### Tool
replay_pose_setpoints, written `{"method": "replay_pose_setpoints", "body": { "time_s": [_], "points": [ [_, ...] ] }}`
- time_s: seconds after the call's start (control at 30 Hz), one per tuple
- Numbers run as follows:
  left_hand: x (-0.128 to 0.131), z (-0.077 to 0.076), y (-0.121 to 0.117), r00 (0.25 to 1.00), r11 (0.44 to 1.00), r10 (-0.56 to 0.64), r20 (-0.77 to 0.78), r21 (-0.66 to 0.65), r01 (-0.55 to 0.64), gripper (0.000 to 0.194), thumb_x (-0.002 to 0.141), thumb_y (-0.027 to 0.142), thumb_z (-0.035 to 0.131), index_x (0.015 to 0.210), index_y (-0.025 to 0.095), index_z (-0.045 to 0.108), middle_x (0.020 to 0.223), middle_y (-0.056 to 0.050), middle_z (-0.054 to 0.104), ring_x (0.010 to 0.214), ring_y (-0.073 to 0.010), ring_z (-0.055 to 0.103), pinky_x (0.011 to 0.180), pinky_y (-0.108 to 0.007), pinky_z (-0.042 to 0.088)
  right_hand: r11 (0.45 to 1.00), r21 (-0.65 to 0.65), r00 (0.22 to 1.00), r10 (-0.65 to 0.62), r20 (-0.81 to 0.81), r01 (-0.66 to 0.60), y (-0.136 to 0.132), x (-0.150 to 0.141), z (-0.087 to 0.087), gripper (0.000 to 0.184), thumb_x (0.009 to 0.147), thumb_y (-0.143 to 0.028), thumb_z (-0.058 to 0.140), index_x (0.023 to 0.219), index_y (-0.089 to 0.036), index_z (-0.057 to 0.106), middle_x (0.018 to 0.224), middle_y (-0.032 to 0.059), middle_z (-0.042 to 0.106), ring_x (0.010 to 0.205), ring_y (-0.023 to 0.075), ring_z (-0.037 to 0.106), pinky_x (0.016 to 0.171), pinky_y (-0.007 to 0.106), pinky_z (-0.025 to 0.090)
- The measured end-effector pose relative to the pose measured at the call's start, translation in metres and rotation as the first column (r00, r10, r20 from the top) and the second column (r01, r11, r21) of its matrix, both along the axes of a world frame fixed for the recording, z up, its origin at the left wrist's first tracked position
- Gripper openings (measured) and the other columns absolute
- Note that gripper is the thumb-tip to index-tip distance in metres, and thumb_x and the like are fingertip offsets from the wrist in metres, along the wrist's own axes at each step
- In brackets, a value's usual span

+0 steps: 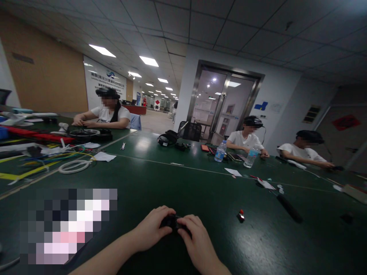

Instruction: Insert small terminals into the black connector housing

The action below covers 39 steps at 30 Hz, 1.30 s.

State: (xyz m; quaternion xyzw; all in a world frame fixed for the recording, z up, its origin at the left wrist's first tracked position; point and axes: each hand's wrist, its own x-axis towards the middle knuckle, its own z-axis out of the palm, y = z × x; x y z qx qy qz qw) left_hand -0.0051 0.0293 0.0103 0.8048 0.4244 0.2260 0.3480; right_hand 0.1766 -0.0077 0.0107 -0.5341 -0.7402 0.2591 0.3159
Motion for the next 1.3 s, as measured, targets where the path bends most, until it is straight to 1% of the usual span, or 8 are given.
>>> {"method": "replay_pose_setpoints", "body": {
  "time_s": [0.17,0.47,0.6,0.7,0.77,1.0,1.17,1.3],
  "points": [
    [-0.001,-0.003,0.001,1.000,1.000,-0.007,0.007,0.003,0.006,0.038,0.073,0.021,0.055,0.110,0.026,0.050,0.109,0.000,0.053,0.102,-0.0188,0.047,0.089,-0.030,0.035,1.000,-0.005,1.000,0.008,-0.015,-0.008,0.000,0.000,0.001,0.025,0.076,-0.019,0.046,0.093,-0.029,0.062,0.094,0.0010,0.059,0.089,0.0197,0.051,0.079,0.032,0.041],
    [0.000,-0.009,0.004,1.000,0.999,-0.012,-0.012,0.045,0.013,0.037,0.072,0.021,0.055,0.109,0.025,0.050,0.106,-0.001,0.054,0.100,-0.0190,0.047,0.088,-0.030,0.035,0.999,0.044,0.996,-0.025,0.083,0.021,0.001,0.000,-0.001,0.028,0.072,-0.018,0.051,0.093,-0.030,0.064,0.094,0.0020,0.057,0.090,0.0200,0.050,0.079,0.031,0.040],
    [0.000,-0.007,0.003,1.000,0.998,-0.013,-0.001,0.055,0.013,0.037,0.073,0.022,0.054,0.109,0.025,0.050,0.107,-0.001,0.053,0.100,-0.0188,0.047,0.088,-0.030,0.035,0.998,0.033,0.997,-0.052,0.052,0.050,0.001,0.001,-0.005,0.038,0.066,-0.017,0.057,0.101,-0.031,0.059,0.102,0.0019,0.054,0.096,0.0210,0.049,0.084,0.032,0.039],
    [0.000,-0.005,0.001,1.000,0.998,-0.014,0.008,0.066,0.014,0.036,0.072,0.019,0.054,0.107,0.025,0.051,0.108,-0.001,0.052,0.100,-0.0186,0.047,0.089,-0.030,0.035,0.995,0.023,0.995,-0.098,0.012,0.098,0.002,0.003,-0.010,0.047,0.062,-0.018,0.060,0.107,-0.030,0.055,0.113,0.0021,0.051,0.106,0.0230,0.045,0.092,0.035,0.034],
    [0.000,-0.004,0.000,1.000,0.998,-0.013,0.008,0.062,0.012,0.036,0.072,0.019,0.054,0.107,0.025,0.051,0.109,-0.001,0.052,0.101,-0.0189,0.046,0.089,-0.030,0.035,0.994,0.009,0.994,-0.106,-0.009,0.106,0.003,0.005,-0.013,0.050,0.062,-0.019,0.061,0.110,-0.029,0.053,0.116,0.0019,0.051,0.109,0.0234,0.043,0.095,0.036,0.032],
    [0.000,-0.006,0.001,1.000,0.999,-0.007,0.000,0.040,0.007,0.047,0.069,0.023,0.060,0.114,0.026,0.048,0.111,-0.002,0.052,0.102,-0.0199,0.046,0.090,-0.032,0.035,0.996,-0.027,0.995,-0.086,-0.059,0.085,0.004,0.008,-0.015,0.045,0.065,-0.019,0.058,0.108,-0.029,0.056,0.109,0.0023,0.057,0.104,0.0247,0.048,0.092,0.039,0.034],
    [0.001,-0.003,0.001,1.000,0.999,-0.009,-0.026,0.041,0.010,0.044,0.069,0.021,0.060,0.112,0.026,0.049,0.111,-0.002,0.052,0.102,-0.0193,0.046,0.090,-0.032,0.035,0.997,-0.027,0.995,-0.074,-0.064,0.073,0.003,0.007,-0.014,0.044,0.066,-0.020,0.057,0.109,-0.030,0.054,0.111,0.0010,0.056,0.104,0.0229,0.048,0.091,0.037,0.034],
    [0.001,-0.003,0.000,1.000,0.998,-0.014,0.003,0.056,0.014,0.046,0.068,0.023,0.061,0.112,0.026,0.048,0.112,-0.002,0.050,0.103,-0.0197,0.045,0.090,-0.031,0.035,0.998,0.005,0.996,-0.055,-0.070,0.055,0.002,0.005,-0.011,0.041,0.068,-0.018,0.055,0.107,-0.028,0.055,0.110,0.0020,0.056,0.104,0.0222,0.048,0.091,0.036,0.035]
  ]
}}
